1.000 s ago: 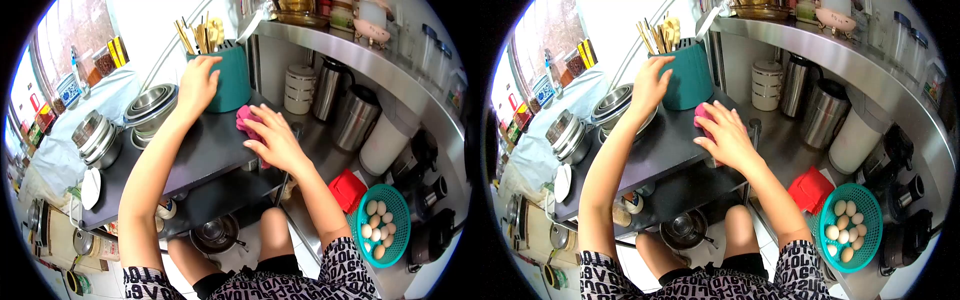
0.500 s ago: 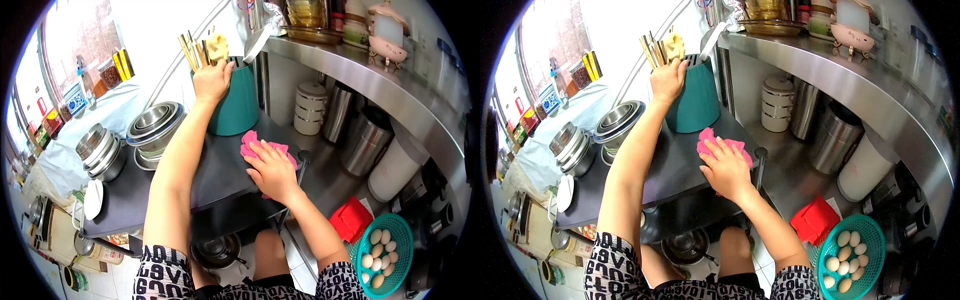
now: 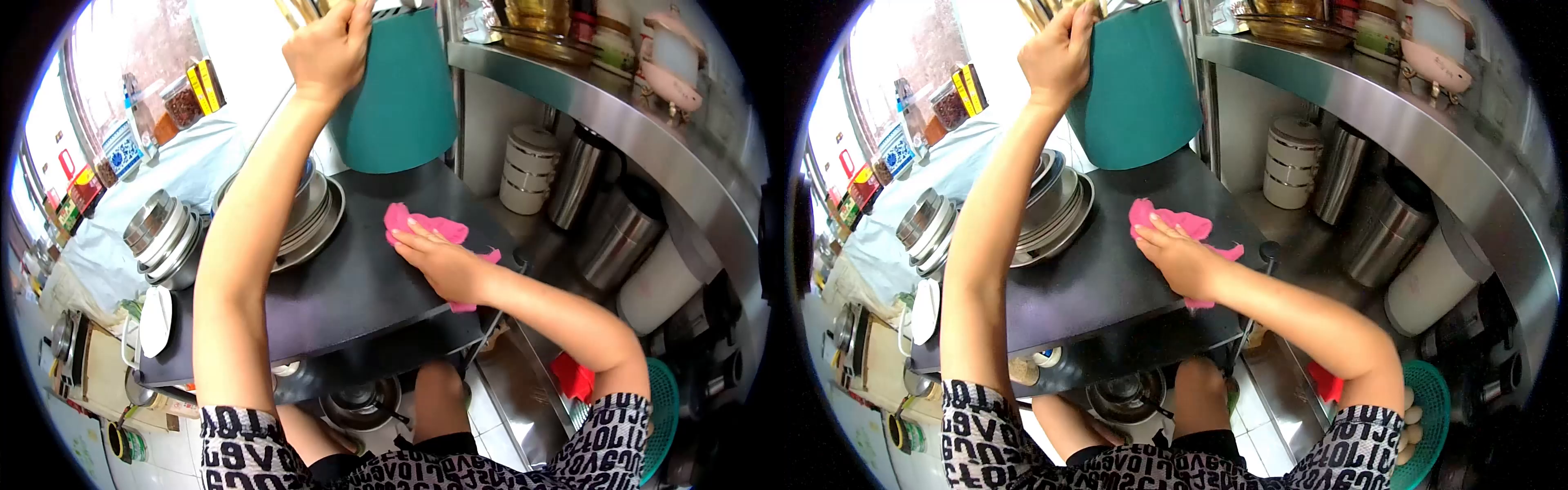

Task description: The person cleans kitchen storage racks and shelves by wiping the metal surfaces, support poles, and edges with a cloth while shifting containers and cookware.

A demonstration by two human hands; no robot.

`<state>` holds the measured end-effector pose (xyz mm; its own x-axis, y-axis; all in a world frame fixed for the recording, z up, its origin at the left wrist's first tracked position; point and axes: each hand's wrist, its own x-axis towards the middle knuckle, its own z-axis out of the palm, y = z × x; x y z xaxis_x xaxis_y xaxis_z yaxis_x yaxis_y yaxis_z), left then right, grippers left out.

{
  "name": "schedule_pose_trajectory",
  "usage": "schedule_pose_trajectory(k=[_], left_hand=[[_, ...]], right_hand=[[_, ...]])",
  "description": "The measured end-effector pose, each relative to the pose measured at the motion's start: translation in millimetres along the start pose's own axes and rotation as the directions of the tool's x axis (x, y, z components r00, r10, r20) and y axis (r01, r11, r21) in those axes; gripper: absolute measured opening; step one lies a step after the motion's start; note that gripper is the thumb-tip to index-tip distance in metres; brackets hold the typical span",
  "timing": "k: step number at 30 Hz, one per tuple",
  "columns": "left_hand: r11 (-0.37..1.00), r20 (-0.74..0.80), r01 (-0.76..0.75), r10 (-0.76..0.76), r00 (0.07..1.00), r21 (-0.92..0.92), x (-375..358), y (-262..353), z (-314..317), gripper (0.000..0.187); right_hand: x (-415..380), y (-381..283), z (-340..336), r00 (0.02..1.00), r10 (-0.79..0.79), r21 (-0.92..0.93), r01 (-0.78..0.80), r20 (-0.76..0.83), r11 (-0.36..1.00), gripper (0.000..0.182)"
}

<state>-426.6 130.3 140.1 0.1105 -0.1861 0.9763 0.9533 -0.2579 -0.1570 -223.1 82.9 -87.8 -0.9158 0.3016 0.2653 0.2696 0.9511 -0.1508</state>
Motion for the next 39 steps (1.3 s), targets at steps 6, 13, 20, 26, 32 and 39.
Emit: schedule_pose_trajectory(k=[6, 13, 20, 26, 32, 39], left_hand=[[0.989, 0.021, -0.009, 0.012, 1.000, -0.151, 33, 19, -19, 0.032], [0.974, 0.068, 0.035, -0.021, 0.997, -0.223, 29, 12, -32, 0.028], [0.999, 0.180, -0.047, 0.046, 0.983, -0.003, -5, -22, -30, 0.032], [0.999, 0.076, 0.016, -0.013, 0.997, -0.042, 5, -36, -34, 0.036], [0.979, 0.019, 0.055, -0.052, 0.998, -0.194, 18, -14, -41, 0.029], [0.996, 0.038, -0.044, 0.047, 0.998, -0.075, 9, -22, -26, 0.040]], right_hand=[[89, 67, 26, 0.992, -0.104, 0.104, 0.112, -0.073, 0.988, 0.057], [148, 175, 3, 0.960, -0.152, -0.340, 0.066, -0.236, 0.938, 0.051], [89, 154, -27, 0.949, 0.315, -0.095, -0.312, 0.017, 0.945, 0.054], [23, 70, -21, 1.000, -0.008, -0.046, 0.009, 0.021, 0.999, 0.058], [98, 38, 11, 0.958, -0.262, 0.152, 0.277, -0.116, 0.949, 0.050], [150, 149, 19, 0.977, 0.202, -0.252, -0.212, -0.066, 0.944, 0.041]])
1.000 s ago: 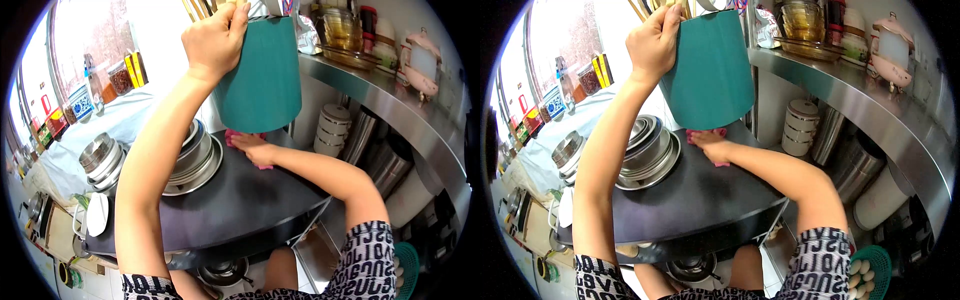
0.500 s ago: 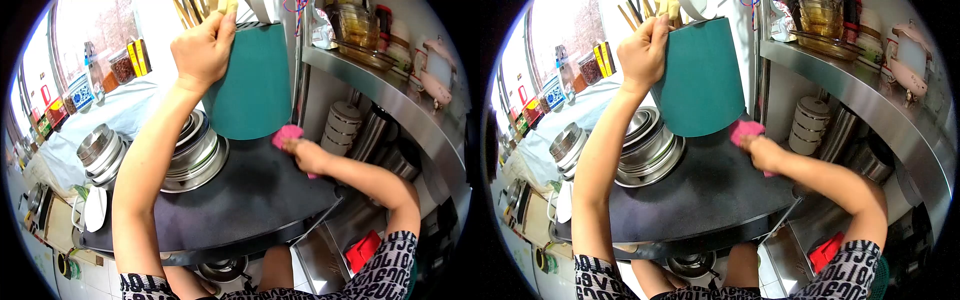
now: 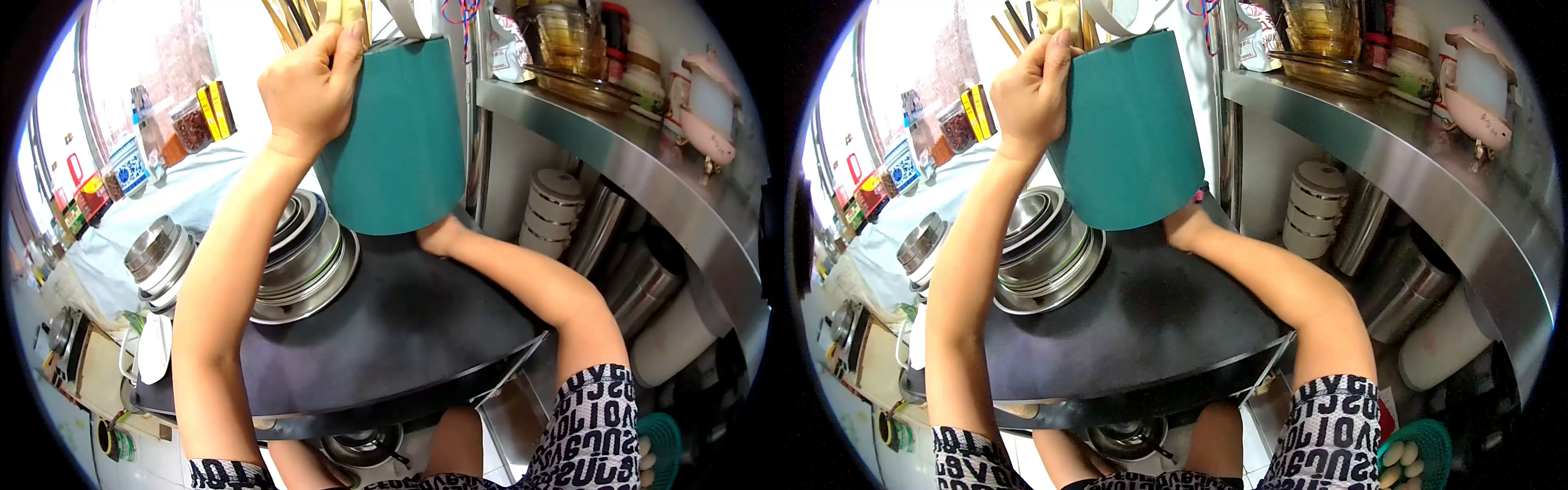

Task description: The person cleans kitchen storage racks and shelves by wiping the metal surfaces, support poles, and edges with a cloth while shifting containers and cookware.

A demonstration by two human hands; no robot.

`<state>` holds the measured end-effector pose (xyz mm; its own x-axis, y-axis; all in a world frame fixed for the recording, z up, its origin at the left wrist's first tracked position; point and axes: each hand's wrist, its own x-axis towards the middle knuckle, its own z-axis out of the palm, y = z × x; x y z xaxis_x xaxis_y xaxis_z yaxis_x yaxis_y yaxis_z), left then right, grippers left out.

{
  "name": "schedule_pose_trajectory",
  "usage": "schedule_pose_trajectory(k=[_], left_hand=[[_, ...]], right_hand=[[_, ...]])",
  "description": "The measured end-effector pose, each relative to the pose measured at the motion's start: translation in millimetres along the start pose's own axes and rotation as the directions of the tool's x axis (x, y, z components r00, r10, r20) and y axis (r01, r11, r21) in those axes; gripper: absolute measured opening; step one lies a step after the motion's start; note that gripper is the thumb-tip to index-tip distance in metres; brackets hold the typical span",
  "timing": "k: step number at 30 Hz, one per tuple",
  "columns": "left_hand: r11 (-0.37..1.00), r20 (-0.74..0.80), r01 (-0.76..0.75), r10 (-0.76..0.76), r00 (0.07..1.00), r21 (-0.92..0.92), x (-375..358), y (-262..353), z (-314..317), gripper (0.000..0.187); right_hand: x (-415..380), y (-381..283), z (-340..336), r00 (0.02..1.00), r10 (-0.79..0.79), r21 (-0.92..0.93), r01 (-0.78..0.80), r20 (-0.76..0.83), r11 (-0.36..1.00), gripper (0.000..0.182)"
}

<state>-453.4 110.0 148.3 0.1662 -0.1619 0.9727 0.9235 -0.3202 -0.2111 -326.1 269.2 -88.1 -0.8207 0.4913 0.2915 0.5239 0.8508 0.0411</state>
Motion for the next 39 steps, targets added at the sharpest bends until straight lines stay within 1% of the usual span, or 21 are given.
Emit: schedule_pose_trajectory(k=[2, 3, 6, 8, 9, 10, 12, 15, 16, 18, 19, 20, 22, 26, 28, 30, 31, 33, 36, 38, 39], left_hand=[[0.993, 0.156, 0.007, -0.026, 0.987, 0.120, -6, 4, 0, 0.034], [0.994, 0.151, -0.001, -0.016, 0.988, 0.110, -10, 5, 4, 0.033], [0.992, 0.201, -0.025, -0.001, 0.980, 0.124, -24, 3, 12, 0.032], [0.994, 0.186, -0.020, 0.000, 0.983, 0.106, -36, 6, 21, 0.032], [0.989, 0.182, -0.049, 0.023, 0.983, 0.139, -42, 6, 24, 0.033], [0.982, 0.177, -0.078, 0.047, 0.983, 0.174, -47, 5, 29, 0.034], [0.983, 0.155, -0.083, 0.057, 0.986, 0.165, -59, 5, 39, 0.036], [0.966, 0.166, -0.122, 0.085, 0.982, 0.228, -71, 6, 51, 0.034], [0.966, 0.167, -0.127, 0.090, 0.982, 0.226, -72, 5, 53, 0.034], [0.968, 0.179, -0.139, 0.101, 0.979, 0.209, -74, 7, 57, 0.034], [0.965, 0.171, -0.163, 0.128, 0.977, 0.204, -74, 8, 59, 0.033], [0.964, 0.174, -0.166, 0.131, 0.976, 0.207, -73, 9, 59, 0.033], [0.971, 0.203, -0.207, 0.180, 0.963, 0.120, -74, 16, 55, 0.033], [0.944, 0.266, -0.329, 0.312, 0.912, 0.022, -77, 20, 43, 0.029], [0.935, 0.278, -0.354, 0.344, 0.897, -0.015, -81, 22, 44, 0.027], [0.935, 0.260, -0.354, 0.343, 0.902, -0.007, -82, 24, 46, 0.027], [0.937, 0.260, -0.350, 0.340, 0.904, -0.007, -83, 22, 46, 0.027], [0.955, 0.197, -0.293, 0.279, 0.940, 0.047, -84, 20, 46, 0.028], [0.967, 0.155, -0.164, 0.134, 0.979, 0.195, -87, 16, 47, 0.032], [0.968, 0.088, -0.074, 0.054, 0.995, 0.239, -95, 1, 68, 0.034], [0.967, 0.099, -0.013, -0.013, 0.995, 0.255, -93, 2, 72, 0.034]], right_hand=[[-23, 21, -8, 0.991, 0.114, -0.048, -0.118, -0.076, 0.992, 0.034], [-35, 25, -13, 0.990, 0.119, -0.047, -0.123, -0.075, 0.991, 0.034], [-60, 37, -21, 0.970, 0.158, 0.086, -0.144, -0.187, 0.986, 0.027], [-69, 56, -25, 0.908, 0.274, 0.343, -0.160, -0.316, 0.925, 0.020], [-77, 58, -38, 0.828, 0.299, 0.446, -0.067, -0.474, 0.892, 0.023], [-80, 61, -50, 0.731, 0.285, 0.406, -0.012, -0.620, 0.914, 0.028], [-73, 74, -73, 0.460, 0.033, 0.114, 0.148, -0.887, 0.982, 0.035], [-51, 67, -105, 0.329, -0.055, 0.012, 0.197, -0.943, 0.980, 0.042], [-40, 74, -100, 0.347, -0.123, -0.044, 0.226, -0.930, 0.973, 0.043], [-33, 97, -85, 0.652, -0.149, -0.033, 0.186, -0.744, 0.982, 0.042], [-20, 112, -62, 0.594, -0.300, -0.149, 0.290, -0.747, 0.945, 0.037], [-27, 109, -50, 0.734, -0.257, -0.149, 0.210, -0.629, 0.966, 0.033], [-46, 112, -16, 0.834, -0.271, -0.165, 0.218, -0.481, 0.962, 0.031], [-59, 112, 7, 0.807, -0.229, -0.129, 0.189, -0.544, 0.973, 0.030], [-53, 112, -11, 0.864, -0.315, -0.440, 0.124, -0.392, 0.889, 0.032], [-38, 116, -47, 0.880, -0.041, -0.007, 0.043, -0.473, 0.999, 0.028], [-31, 117, -66, 0.861, 0.096, 0.212, 0.013, -0.499, 0.977, 0.026], [-32, 106, -94, 0.785, 0.001, 0.015, 0.010, -0.619, 1.000, 0.027], [-25, 102, -85, 0.779, 0.117, 0.168, -0.015, -0.616, 0.986, 0.027], [-18, 112, -62, 0.658, 0.017, -0.035, -0.066, -0.753, 0.997, 0.026], [-19, 107, -62, 0.627, 0.013, -0.020, -0.045, -0.779, 0.999, 0.024]])
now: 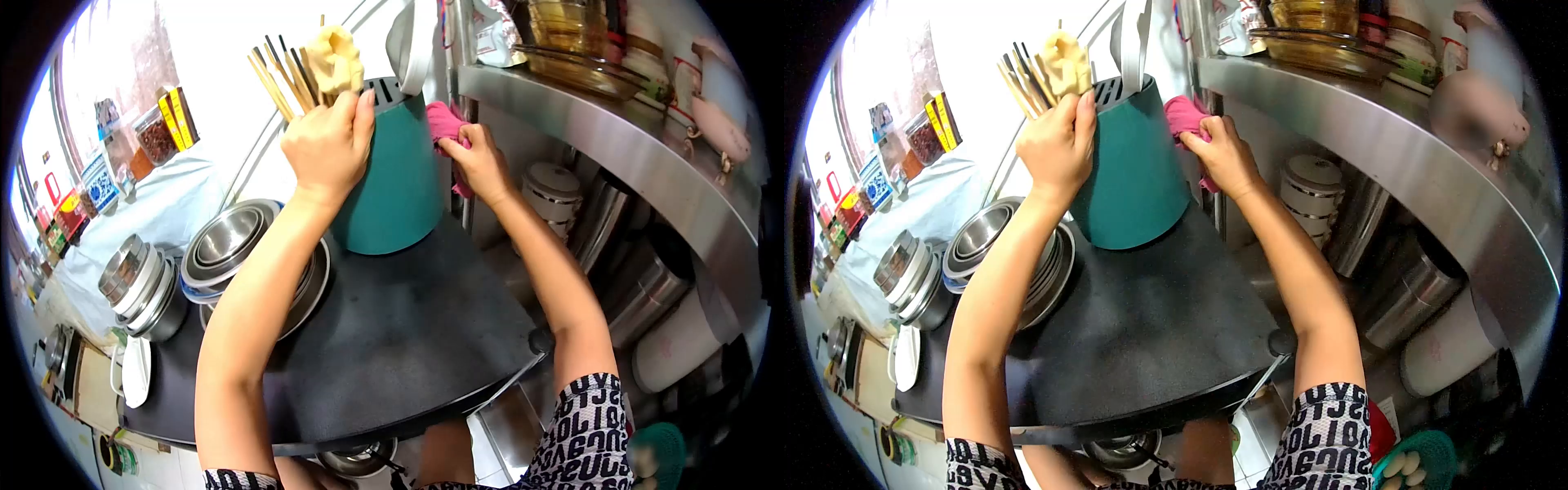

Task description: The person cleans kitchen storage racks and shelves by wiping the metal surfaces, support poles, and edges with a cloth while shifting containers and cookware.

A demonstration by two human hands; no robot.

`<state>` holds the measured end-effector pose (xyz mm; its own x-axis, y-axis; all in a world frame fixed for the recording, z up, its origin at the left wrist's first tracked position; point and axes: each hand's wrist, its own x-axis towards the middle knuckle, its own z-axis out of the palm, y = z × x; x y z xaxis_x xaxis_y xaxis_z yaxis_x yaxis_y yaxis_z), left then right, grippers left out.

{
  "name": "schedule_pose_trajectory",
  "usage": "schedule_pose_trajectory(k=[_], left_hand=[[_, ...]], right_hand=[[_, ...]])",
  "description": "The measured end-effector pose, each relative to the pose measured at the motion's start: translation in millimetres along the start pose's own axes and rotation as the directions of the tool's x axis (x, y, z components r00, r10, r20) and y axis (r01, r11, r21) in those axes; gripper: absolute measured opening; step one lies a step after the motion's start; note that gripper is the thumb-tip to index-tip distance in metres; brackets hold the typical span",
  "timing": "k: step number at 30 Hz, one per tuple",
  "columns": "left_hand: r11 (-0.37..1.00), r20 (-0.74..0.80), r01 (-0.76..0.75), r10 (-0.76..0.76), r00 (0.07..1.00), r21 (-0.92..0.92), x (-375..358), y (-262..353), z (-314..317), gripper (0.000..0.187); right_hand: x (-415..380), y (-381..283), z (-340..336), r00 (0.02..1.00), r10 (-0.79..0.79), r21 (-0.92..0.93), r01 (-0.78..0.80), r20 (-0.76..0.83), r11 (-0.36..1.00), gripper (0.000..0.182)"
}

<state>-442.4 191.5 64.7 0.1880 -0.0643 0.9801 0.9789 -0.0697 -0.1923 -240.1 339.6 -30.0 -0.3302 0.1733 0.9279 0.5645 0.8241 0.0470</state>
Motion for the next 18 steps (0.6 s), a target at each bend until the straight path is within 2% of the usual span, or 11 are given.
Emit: schedule_pose_trajectory(k=[1, 3, 4, 5, 6, 7, 11, 12, 13, 15, 18], left_hand=[[0.998, 0.036, 0.061, -0.061, 0.997, 0.014, -3, 0, -1, 0.035], [0.998, 0.053, 0.061, -0.061, 0.997, 0.016, -7, 2, -9, 0.035], [0.998, 0.058, 0.059, -0.059, 0.997, 0.003, -7, 6, -10, 0.035], [1.000, 0.050, 0.024, -0.024, 0.998, 0.015, -9, 6, -8, 0.034], [1.000, 0.076, -0.001, 0.000, 0.997, 0.013, -11, 4, -5, 0.033], [1.000, 0.107, -0.023, 0.021, 0.994, 0.016, -14, 3, -6, 0.033], [0.997, 0.111, -0.072, 0.074, 0.991, -0.023, -22, 14, -20, 0.029], [0.998, 0.113, -0.063, 0.064, 0.991, -0.016, -23, 15, -19, 0.028], [0.998, 0.115, -0.056, 0.056, 0.992, -0.010, -24, 14, -16, 0.027], [0.999, 0.139, -0.049, 0.048, 0.989, 0.005, -26, 14, -12, 0.026], [0.999, 0.195, -0.024, 0.028, 0.980, -0.023, -29, 14, -5, 0.023]], right_hand=[[2, 7, 2, 0.996, -0.082, -0.053, 0.084, 0.025, 0.995, 0.025], [2, 5, -2, 0.993, -0.091, -0.039, 0.094, 0.073, 0.995, 0.024], [7, -12, -19, 0.974, 0.131, 0.125, -0.155, 0.183, 0.980, 0.022], [10, -27, -33, 0.892, 0.321, 0.251, -0.405, 0.318, 0.879, 0.021], [7, -18, -24, 0.834, 0.438, 0.303, -0.535, 0.336, 0.788, 0.019], [-7, -15, -20, 0.832, 0.438, 0.301, -0.538, 0.341, 0.788, 0.019], [-91, 2, 1, 0.918, -0.086, 0.244, -0.012, 0.388, 0.970, 0.019], [-88, -10, -14, 0.930, -0.020, 0.286, -0.093, 0.368, 0.954, 0.029], [-77, -24, -27, 0.891, 0.109, 0.360, -0.287, 0.442, 0.888, 0.026], [-49, -51, -48, 0.823, 0.235, 0.259, -0.413, 0.518, 0.873, 0.023], [-47, -35, -16, 0.756, 0.230, 0.105, -0.367, 0.612, 0.924, 0.024]])
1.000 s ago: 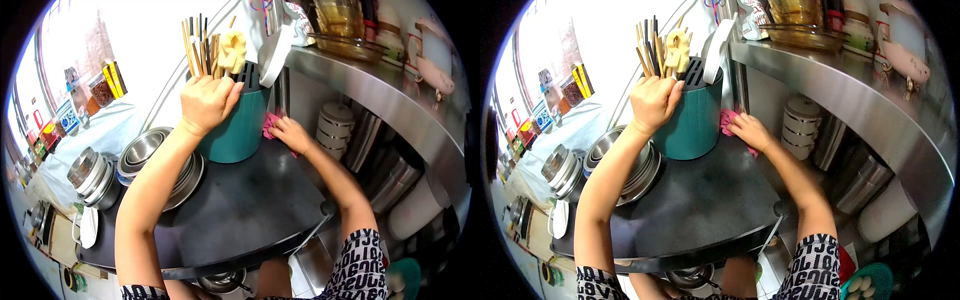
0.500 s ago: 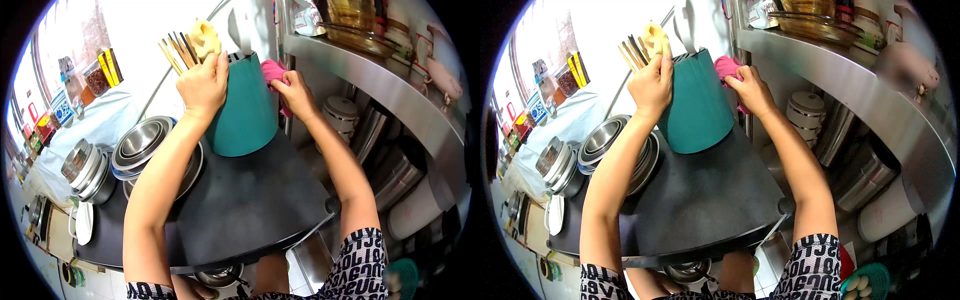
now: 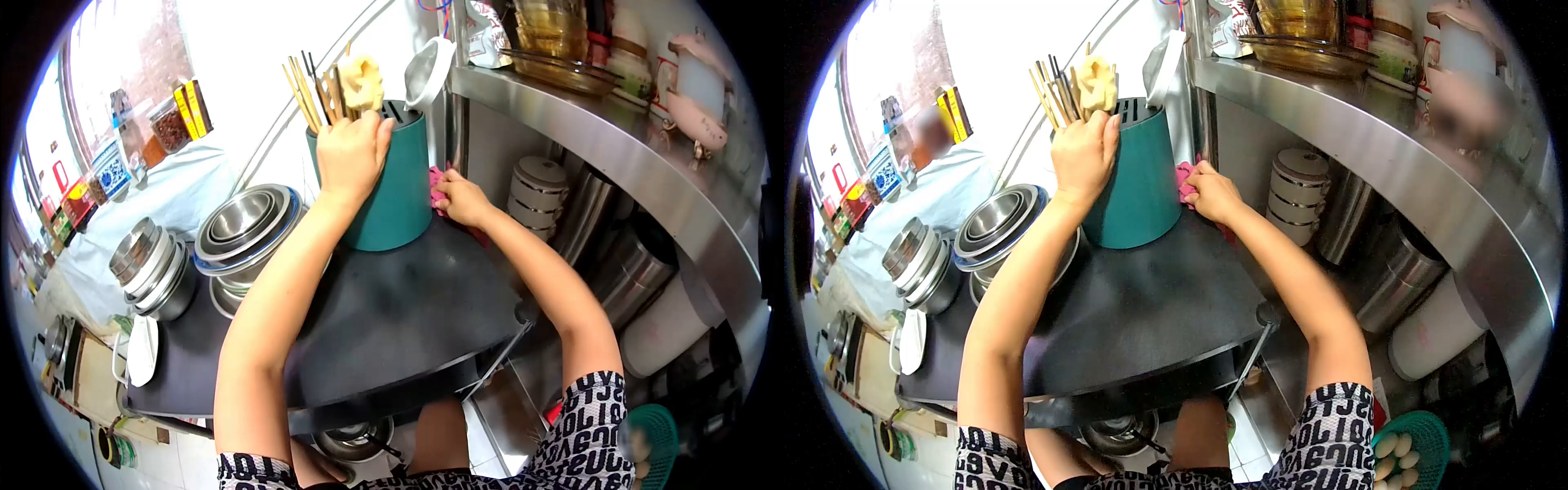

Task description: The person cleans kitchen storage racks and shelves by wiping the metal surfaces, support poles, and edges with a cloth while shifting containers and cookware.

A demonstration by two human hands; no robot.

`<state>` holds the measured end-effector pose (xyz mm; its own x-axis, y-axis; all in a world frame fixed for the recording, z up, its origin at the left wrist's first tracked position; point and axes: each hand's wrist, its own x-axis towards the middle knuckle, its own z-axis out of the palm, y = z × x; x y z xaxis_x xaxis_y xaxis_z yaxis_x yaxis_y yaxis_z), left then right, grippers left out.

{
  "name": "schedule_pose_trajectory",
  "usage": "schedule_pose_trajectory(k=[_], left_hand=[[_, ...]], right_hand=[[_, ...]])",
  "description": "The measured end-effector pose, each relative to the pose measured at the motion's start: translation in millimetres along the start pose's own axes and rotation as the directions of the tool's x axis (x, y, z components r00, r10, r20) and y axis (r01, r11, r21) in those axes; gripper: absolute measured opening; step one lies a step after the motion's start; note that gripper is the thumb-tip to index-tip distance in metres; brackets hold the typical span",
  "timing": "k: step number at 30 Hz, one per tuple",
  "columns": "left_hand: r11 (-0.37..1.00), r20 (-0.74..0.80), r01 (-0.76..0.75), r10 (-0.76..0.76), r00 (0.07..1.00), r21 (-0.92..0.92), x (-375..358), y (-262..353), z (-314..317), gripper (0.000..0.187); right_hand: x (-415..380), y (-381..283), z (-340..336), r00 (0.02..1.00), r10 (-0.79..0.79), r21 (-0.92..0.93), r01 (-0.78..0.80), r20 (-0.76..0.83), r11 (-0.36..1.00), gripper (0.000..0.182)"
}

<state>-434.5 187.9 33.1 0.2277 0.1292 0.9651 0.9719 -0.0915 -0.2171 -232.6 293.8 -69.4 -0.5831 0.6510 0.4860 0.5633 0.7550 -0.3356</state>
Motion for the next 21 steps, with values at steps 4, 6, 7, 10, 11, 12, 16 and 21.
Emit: schedule_pose_trajectory(k=[4, 6, 7, 10, 11, 12, 16, 21], left_hand=[[0.996, 0.137, -0.080, 0.085, 0.987, -0.041, -7, 0, -9, 0.038], [0.995, 0.177, -0.093, 0.098, 0.979, -0.035, -13, -5, -5, 0.041], [0.996, 0.189, -0.087, 0.090, 0.978, -0.024, -15, -8, 3, 0.042], [0.999, 0.197, 0.000, 0.008, 0.980, -0.039, -15, 2, -2, 0.042], [0.999, 0.222, 0.032, -0.026, 0.975, -0.021, -13, 10, -17, 0.043], [0.996, 0.244, 0.082, -0.074, 0.967, -0.023, -11, 14, -26, 0.050], [0.999, 0.226, 0.039, -0.033, 0.974, -0.021, -25, 22, -48, 0.065], [0.982, 0.347, 0.002, 0.066, 0.936, -0.190, -43, 23, -151, 0.053]], right_hand=[[11, 12, 22, 0.996, 0.041, -0.115, -0.032, 0.075, 0.993, 0.022], [-12, -7, 0, 0.981, 0.067, -0.075, -0.054, 0.183, 0.996, 0.022], [-27, -19, -12, 0.956, 0.058, -0.054, -0.044, 0.289, 0.998, 0.022], [-86, -70, -42, 0.911, -0.071, -0.003, 0.079, 0.407, 0.997, 0.020], [-103, -88, -49, 0.933, -0.156, 0.010, 0.161, 0.323, 0.987, 0.020], [-104, -101, -52, 0.951, -0.052, -0.054, 0.072, 0.306, 0.996, 0.020], [-78, -109, -48, 0.954, 0.212, -0.315, -0.140, 0.209, 0.939, 0.021], [-34, -61, 10, 0.962, 0.262, -0.346, -0.222, 0.071, 0.911, 0.034]])
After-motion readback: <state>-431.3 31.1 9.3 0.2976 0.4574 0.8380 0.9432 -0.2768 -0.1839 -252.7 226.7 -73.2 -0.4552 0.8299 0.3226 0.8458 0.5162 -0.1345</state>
